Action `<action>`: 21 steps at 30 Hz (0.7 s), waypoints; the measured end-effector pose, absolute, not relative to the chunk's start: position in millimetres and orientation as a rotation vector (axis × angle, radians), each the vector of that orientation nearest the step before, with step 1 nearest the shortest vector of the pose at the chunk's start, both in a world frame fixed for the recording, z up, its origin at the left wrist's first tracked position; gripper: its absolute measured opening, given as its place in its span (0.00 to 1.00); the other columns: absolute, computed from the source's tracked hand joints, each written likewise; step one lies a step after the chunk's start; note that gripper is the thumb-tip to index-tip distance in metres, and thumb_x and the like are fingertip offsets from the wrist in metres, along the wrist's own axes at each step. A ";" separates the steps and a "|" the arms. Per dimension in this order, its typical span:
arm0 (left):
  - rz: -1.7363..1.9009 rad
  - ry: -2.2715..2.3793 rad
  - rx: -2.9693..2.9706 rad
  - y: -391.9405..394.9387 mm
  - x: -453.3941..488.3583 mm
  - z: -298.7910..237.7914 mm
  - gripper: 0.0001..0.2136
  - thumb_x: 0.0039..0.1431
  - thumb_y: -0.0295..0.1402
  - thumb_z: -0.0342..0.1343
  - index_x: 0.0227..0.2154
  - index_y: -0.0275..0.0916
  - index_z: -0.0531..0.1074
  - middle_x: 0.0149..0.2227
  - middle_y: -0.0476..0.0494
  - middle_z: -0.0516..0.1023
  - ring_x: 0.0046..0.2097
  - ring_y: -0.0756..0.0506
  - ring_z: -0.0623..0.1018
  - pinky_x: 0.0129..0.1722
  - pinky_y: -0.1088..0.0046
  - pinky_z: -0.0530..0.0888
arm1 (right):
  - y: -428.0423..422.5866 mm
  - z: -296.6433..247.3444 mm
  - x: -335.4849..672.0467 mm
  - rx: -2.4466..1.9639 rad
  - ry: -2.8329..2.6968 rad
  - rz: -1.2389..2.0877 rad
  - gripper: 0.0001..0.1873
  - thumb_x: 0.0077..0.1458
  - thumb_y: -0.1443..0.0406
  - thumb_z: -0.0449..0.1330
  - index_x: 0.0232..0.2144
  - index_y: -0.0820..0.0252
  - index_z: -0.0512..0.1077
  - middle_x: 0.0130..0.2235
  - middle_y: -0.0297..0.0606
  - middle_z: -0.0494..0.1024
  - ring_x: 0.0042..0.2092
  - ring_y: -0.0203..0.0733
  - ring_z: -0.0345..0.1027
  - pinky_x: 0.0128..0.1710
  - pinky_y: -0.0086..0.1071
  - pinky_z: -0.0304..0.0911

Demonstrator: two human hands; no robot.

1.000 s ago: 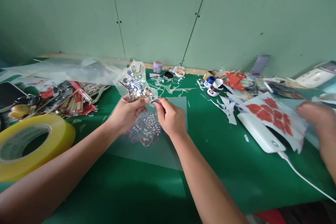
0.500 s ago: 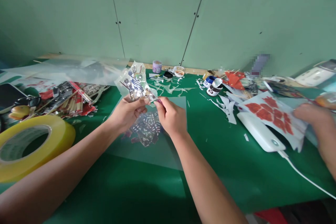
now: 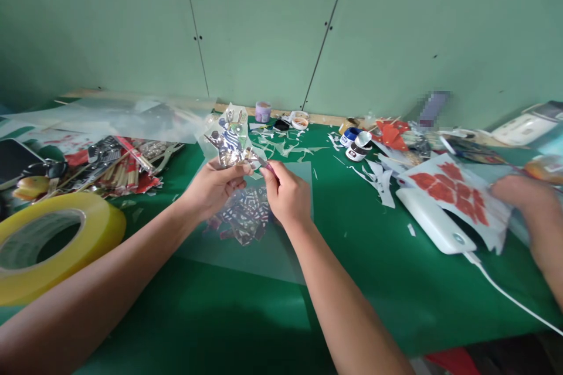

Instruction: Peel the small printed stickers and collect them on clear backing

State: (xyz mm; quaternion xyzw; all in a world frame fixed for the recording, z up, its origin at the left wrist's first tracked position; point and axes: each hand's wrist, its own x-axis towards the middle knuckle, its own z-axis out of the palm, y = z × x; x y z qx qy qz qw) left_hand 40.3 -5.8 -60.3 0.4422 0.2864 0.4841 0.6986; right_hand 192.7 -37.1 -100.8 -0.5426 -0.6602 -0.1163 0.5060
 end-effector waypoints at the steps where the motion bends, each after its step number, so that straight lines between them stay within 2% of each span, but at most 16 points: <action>1: 1.079 0.640 0.987 -5.7 40.3 -60.8 0.08 0.41 0.27 0.69 0.22 0.34 0.75 0.22 0.52 0.70 0.23 0.56 0.63 0.25 0.75 0.64 | -36.8 -101.3 192.4 -1.305 -1.590 -0.280 0.17 0.64 0.58 0.52 0.36 0.60 0.77 0.26 0.39 0.79 0.24 0.37 0.68 0.25 0.29 0.57; 8: 1.090 0.674 0.980 -6.4 39.8 -62.5 0.07 0.42 0.27 0.67 0.20 0.35 0.73 0.20 0.52 0.68 0.22 0.56 0.62 0.25 0.75 0.65 | -38.2 -99.6 193.6 -1.264 -1.607 -0.197 0.16 0.63 0.57 0.52 0.33 0.59 0.75 0.24 0.36 0.76 0.23 0.35 0.64 0.24 0.28 0.55; 12: 1.147 0.749 0.995 -3.8 38.4 -65.5 0.06 0.43 0.27 0.67 0.22 0.35 0.75 0.21 0.51 0.70 0.22 0.56 0.62 0.25 0.75 0.65 | -41.1 -97.0 197.6 -1.174 -1.610 -0.073 0.15 0.61 0.56 0.55 0.27 0.58 0.70 0.18 0.27 0.61 0.19 0.31 0.54 0.22 0.26 0.52; 15: 1.233 0.790 1.100 -1.8 39.4 -69.1 0.08 0.41 0.28 0.68 0.19 0.35 0.73 0.20 0.52 0.69 0.22 0.55 0.64 0.24 0.75 0.65 | -41.4 -96.9 197.7 -1.184 -1.512 -0.014 0.14 0.57 0.54 0.58 0.26 0.57 0.68 0.17 0.23 0.53 0.19 0.30 0.49 0.21 0.25 0.51; 18: 1.291 0.808 1.238 -2.2 42.0 -72.5 0.09 0.41 0.29 0.69 0.19 0.36 0.72 0.19 0.52 0.70 0.22 0.54 0.66 0.23 0.75 0.63 | -40.0 -97.4 195.2 -1.225 -1.505 -0.013 0.14 0.53 0.53 0.61 0.29 0.57 0.68 0.18 0.23 0.55 0.19 0.30 0.49 0.21 0.25 0.51; 21: 1.304 0.804 1.315 -3.8 43.4 -74.5 0.09 0.42 0.30 0.68 0.18 0.36 0.72 0.18 0.52 0.69 0.22 0.54 0.66 0.22 0.75 0.61 | -38.1 -97.2 193.5 -1.272 -1.499 -0.089 0.14 0.53 0.53 0.61 0.28 0.57 0.68 0.18 0.24 0.58 0.20 0.30 0.51 0.21 0.26 0.50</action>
